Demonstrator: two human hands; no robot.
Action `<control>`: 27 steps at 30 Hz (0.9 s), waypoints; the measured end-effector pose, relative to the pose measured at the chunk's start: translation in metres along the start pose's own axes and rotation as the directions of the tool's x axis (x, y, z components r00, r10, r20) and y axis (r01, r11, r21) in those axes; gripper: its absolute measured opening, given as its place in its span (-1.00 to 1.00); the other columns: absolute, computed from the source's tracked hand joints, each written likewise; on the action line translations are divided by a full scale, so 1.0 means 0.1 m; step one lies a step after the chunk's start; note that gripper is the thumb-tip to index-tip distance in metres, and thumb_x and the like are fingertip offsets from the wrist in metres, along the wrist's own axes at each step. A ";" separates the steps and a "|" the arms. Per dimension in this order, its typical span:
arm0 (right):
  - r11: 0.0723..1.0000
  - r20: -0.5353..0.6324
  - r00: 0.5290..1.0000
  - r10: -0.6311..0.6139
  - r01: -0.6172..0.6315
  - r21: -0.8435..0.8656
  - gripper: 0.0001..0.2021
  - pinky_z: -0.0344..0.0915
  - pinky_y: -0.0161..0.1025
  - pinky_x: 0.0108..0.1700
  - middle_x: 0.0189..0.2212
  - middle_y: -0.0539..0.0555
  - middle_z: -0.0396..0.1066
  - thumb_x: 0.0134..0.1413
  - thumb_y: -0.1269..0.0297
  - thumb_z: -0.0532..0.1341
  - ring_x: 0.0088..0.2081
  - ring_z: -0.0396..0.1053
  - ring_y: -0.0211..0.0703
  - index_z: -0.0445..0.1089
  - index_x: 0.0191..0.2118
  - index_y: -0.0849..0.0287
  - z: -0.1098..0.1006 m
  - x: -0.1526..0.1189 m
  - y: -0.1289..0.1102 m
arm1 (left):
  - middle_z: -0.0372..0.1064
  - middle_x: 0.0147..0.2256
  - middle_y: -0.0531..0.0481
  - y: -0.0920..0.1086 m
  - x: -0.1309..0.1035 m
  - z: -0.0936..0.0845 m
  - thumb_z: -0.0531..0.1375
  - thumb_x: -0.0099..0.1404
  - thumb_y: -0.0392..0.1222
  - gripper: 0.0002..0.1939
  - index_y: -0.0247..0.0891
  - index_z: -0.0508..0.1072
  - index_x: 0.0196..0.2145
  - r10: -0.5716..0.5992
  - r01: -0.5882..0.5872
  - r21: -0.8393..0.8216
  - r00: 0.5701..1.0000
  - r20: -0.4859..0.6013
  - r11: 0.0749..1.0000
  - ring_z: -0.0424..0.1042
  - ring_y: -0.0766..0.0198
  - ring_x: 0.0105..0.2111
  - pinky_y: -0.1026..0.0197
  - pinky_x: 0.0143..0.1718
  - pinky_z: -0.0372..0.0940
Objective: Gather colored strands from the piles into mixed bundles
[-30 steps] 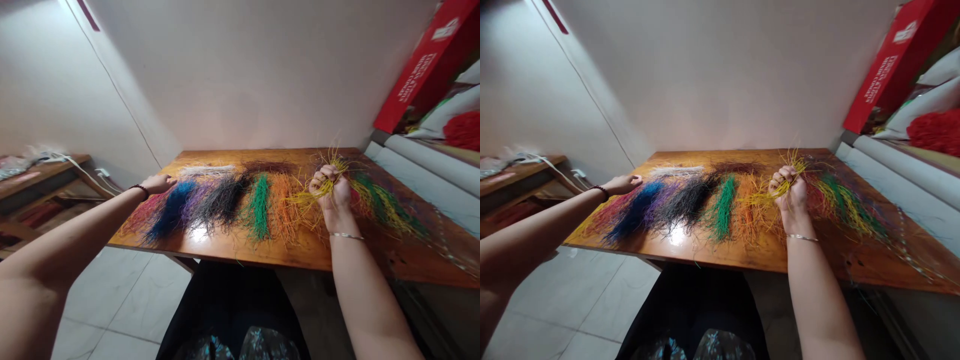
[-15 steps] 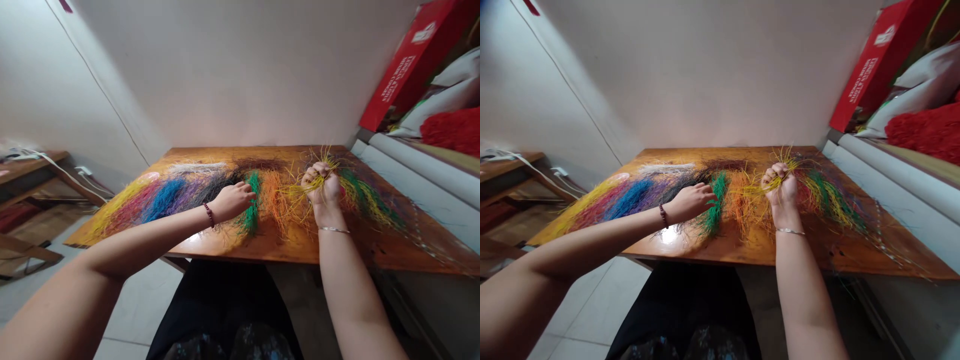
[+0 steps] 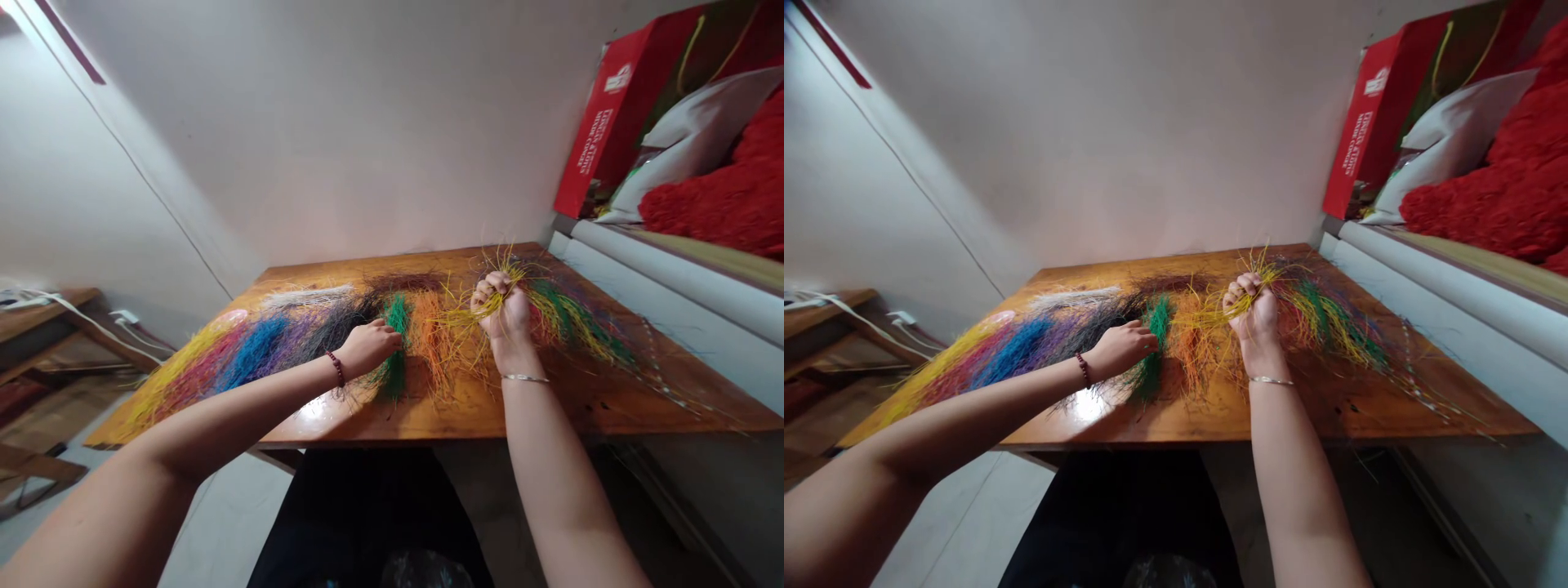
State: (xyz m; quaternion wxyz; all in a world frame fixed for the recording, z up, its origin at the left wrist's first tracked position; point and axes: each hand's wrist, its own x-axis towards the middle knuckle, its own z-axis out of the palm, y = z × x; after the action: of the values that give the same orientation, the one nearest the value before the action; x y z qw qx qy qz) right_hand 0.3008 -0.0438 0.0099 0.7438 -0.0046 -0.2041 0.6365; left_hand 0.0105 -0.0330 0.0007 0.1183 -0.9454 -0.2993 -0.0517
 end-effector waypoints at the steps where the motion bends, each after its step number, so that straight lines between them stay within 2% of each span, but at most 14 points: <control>1: 1.000 -0.002 1.000 0.010 -0.010 0.013 -0.75 0.06 -0.38 -0.58 -0.66 -0.15 0.06 0.08 0.56 0.06 -0.64 0.05 -0.33 -0.03 -0.43 0.11 0.00 0.00 0.01 | 0.43 -0.32 -0.07 0.01 -0.01 -0.01 0.03 0.44 -0.13 -0.74 -0.21 0.46 -0.31 -0.002 0.002 0.000 1.000 -0.005 1.000 0.35 0.19 -0.25 0.20 -0.25 0.24; 5: 0.997 0.011 0.998 0.065 -0.065 0.031 -0.73 0.04 -0.40 -0.59 -0.66 -0.16 0.07 0.08 0.60 0.05 -0.64 0.05 -0.36 -0.04 -0.43 0.11 -0.02 0.01 0.07 | 0.42 -0.28 -0.10 0.04 -0.04 -0.09 -0.05 0.47 -0.15 -0.72 -0.22 0.42 -0.26 -0.062 0.063 0.000 0.992 -0.110 0.998 0.35 0.19 -0.23 0.21 -0.27 0.24; 8: 0.996 0.004 0.996 0.094 -0.094 0.004 -0.72 0.04 -0.41 -0.58 -0.65 -0.17 0.09 0.05 0.62 0.06 -0.63 0.07 -0.36 -0.03 -0.42 0.11 -0.03 0.01 0.12 | 0.42 -0.25 -0.12 0.06 -0.08 -0.19 -0.07 0.48 -0.11 -0.72 -0.22 0.39 -0.22 -0.146 0.137 -0.054 0.963 -0.226 0.989 0.36 0.18 -0.18 0.19 -0.21 0.24; 12: 0.995 -0.014 0.995 0.097 -0.097 0.014 -0.72 0.06 -0.41 -0.59 -0.66 -0.18 0.08 0.03 0.62 0.07 -0.64 0.07 -0.36 -0.04 -0.42 0.11 -0.03 0.01 0.13 | 0.42 -0.27 -0.08 0.03 -0.14 -0.35 -0.06 0.47 -0.06 -0.74 -0.20 0.34 -0.21 -0.329 0.261 -0.238 0.890 -0.317 0.936 0.38 0.19 -0.24 0.18 -0.23 0.22; 16: 0.995 0.011 0.996 0.084 -0.085 0.051 -0.72 0.06 -0.40 -0.58 -0.66 -0.18 0.07 0.04 0.61 0.06 -0.64 0.07 -0.35 -0.05 -0.43 0.11 -0.04 0.02 0.12 | 0.40 -0.39 -0.02 -0.14 -0.08 -0.47 -0.05 0.45 0.00 -0.72 -0.20 0.33 -0.22 -0.503 0.364 -0.422 0.816 -0.286 0.830 0.34 0.24 -0.42 0.23 -0.38 0.15; 19: 0.997 0.006 0.998 0.069 -0.069 0.036 -0.72 0.04 -0.40 -0.58 -0.67 -0.17 0.06 0.05 0.60 0.06 -0.64 0.05 -0.35 -0.05 -0.43 0.11 -0.05 0.03 0.12 | 0.45 -0.34 -0.06 -0.35 0.07 -0.49 -0.04 0.44 -0.01 -0.72 -0.23 0.34 -0.21 -0.572 0.418 -0.452 0.768 -0.287 0.788 0.35 0.24 -0.41 0.24 -0.37 0.13; 21: 0.997 0.004 0.997 0.072 -0.073 0.034 -0.73 0.03 -0.39 -0.59 -0.66 -0.16 0.06 0.08 0.58 0.06 -0.64 0.03 -0.35 -0.04 -0.44 0.11 -0.05 0.03 0.13 | 0.48 -0.26 -0.10 -0.51 0.22 -0.46 -0.05 0.44 -0.03 -0.72 -0.23 0.35 -0.18 -0.589 0.455 -0.416 0.755 -0.290 0.788 0.39 0.22 -0.36 0.23 -0.34 0.14; 24: 0.995 0.012 0.996 0.091 -0.092 0.035 -0.73 0.03 -0.38 -0.59 -0.66 -0.15 0.05 0.12 0.55 0.06 -0.64 0.02 -0.33 -0.04 -0.44 0.11 -0.06 0.04 0.14 | 0.50 -0.20 -0.15 -0.75 0.51 -0.36 -0.06 0.44 -0.03 -0.70 -0.21 0.38 -0.14 -0.593 0.517 -0.304 0.760 -0.266 0.800 0.42 0.15 -0.27 0.20 -0.31 0.15; 27: 0.995 0.020 0.995 0.095 -0.096 0.016 -0.72 0.04 -0.39 -0.59 -0.66 -0.15 0.03 0.16 0.53 0.07 -0.63 0.02 -0.33 -0.05 -0.44 0.11 -0.04 0.05 0.14 | 0.49 -0.17 -0.22 -0.97 0.84 -0.25 -0.07 0.44 -0.04 -0.67 -0.21 0.40 -0.10 -0.581 0.556 -0.172 0.793 -0.184 0.813 0.44 0.08 -0.20 0.16 -0.29 0.18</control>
State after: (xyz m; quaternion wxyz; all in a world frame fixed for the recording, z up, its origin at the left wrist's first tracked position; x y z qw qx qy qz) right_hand 0.2896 -0.0357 0.0044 0.7106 -0.0019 -0.2052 0.6730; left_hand 0.0223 0.0839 0.0581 0.0790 -0.8041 -0.5508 -0.2093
